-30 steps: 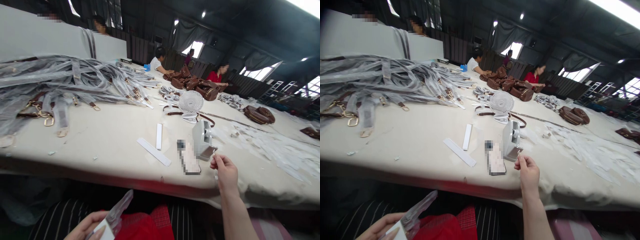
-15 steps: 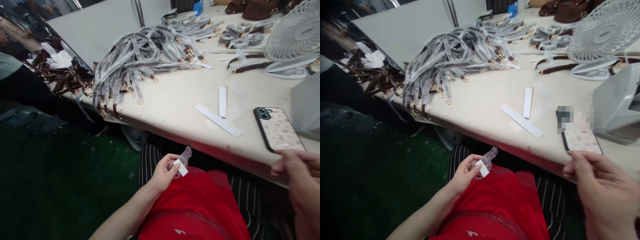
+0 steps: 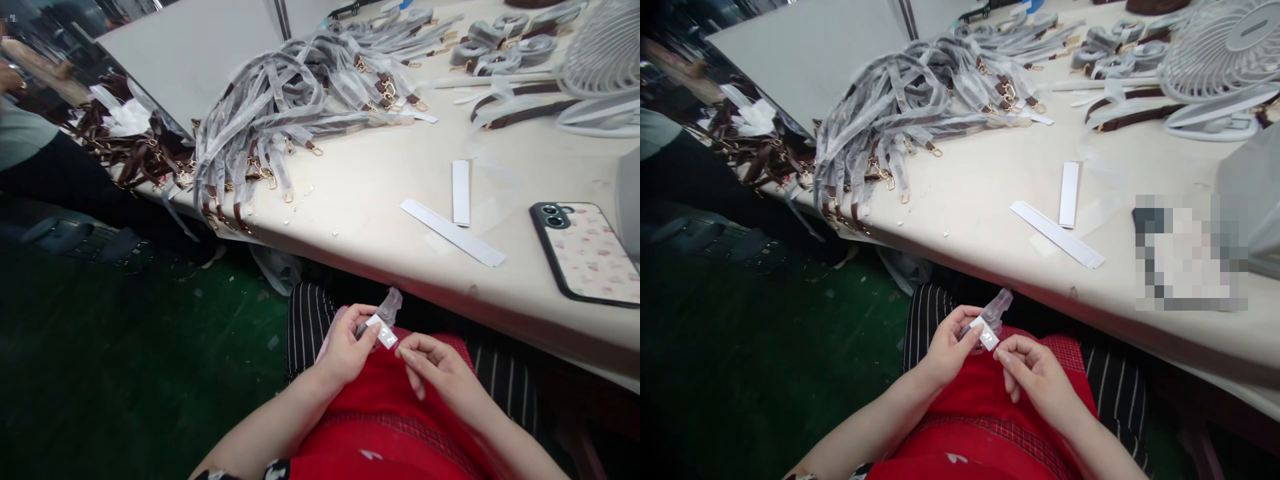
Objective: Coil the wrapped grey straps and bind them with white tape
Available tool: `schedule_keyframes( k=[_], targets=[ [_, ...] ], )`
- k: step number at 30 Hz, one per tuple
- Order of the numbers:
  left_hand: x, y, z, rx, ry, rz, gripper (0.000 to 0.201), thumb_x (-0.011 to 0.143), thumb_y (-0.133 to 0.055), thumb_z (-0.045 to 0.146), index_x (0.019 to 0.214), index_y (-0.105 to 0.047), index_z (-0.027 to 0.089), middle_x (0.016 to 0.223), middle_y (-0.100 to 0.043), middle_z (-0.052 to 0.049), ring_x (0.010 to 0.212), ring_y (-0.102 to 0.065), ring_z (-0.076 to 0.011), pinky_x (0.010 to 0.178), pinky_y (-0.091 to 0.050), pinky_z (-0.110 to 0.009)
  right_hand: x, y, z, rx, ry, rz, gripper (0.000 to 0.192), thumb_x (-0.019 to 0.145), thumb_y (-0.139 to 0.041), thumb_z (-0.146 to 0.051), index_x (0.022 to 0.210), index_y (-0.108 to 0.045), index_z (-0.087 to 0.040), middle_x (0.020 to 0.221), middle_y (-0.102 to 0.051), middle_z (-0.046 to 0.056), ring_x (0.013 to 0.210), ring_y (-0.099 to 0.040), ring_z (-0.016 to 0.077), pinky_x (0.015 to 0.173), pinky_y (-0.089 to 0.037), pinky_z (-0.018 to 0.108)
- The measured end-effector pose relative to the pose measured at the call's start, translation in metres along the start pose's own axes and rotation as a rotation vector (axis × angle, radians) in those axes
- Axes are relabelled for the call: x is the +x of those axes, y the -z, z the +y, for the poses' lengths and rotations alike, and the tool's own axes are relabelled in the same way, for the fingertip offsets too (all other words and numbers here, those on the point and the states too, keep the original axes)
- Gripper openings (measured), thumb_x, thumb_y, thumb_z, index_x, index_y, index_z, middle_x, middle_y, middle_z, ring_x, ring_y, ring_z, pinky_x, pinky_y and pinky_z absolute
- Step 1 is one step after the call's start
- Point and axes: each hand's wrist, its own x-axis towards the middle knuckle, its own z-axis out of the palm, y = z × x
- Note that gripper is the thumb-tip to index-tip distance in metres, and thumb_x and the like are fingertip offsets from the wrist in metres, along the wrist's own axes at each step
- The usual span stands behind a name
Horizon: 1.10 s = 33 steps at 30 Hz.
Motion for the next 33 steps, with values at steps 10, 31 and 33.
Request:
schedule_keyframes(
  k=[10, 31, 33],
  targets=[
    [-0.005, 0.0, 0.0, 0.026, -0.055, 0.022, 0.034, 0.083, -0.07, 0.04, 0.105, -0.061, 0.017, 0.089, -0.068, -0.004, 0.076, -0.061, -0.0138, 0.068, -0.051, -0.026, 0.018, -0.008, 0.016, -0.116, -0.078, 0.11, 0.053, 0.075, -0.066, -0.07, 0.065, -0.049, -0.021, 0.043, -0.056, -0.004, 0.032, -0.045, 0.0089, 0.037, -0.03, 0.019],
    [-0.003, 0.009, 0.003, 0.004, 0.017, 0.027, 0.041, 0.073, -0.079, 0.045, 0.093, -0.059, 0.016, 0.066, -0.057, 0.005, 0.051, -0.044, -0.0055, 0.051, -0.036, -0.018, 0.0, 0.0, 0.0, -0.347, -0.052, 0.068, 0.055, 0.084, -0.059, -0.065, 0.105, -0.067, -0.015, 0.053, -0.064, 0.001, 0.043, -0.055, 0.0142, 0.046, -0.042, 0.025],
    [-0.004, 0.011, 0.0, 0.008, 0.018, -0.001, 0.042, 0.073, -0.079, 0.045, 0.095, -0.058, 0.017, 0.069, -0.059, 0.004, 0.053, -0.047, -0.0061, 0.052, -0.038, -0.019, -0.006, -0.001, -0.003, -0.524, 0.153, 0.203, 0.042, 0.089, -0.057, -0.053, 0.107, -0.068, -0.016, 0.051, -0.057, -0.003, 0.044, -0.051, 0.0131, 0.049, -0.04, 0.026]
  ],
)
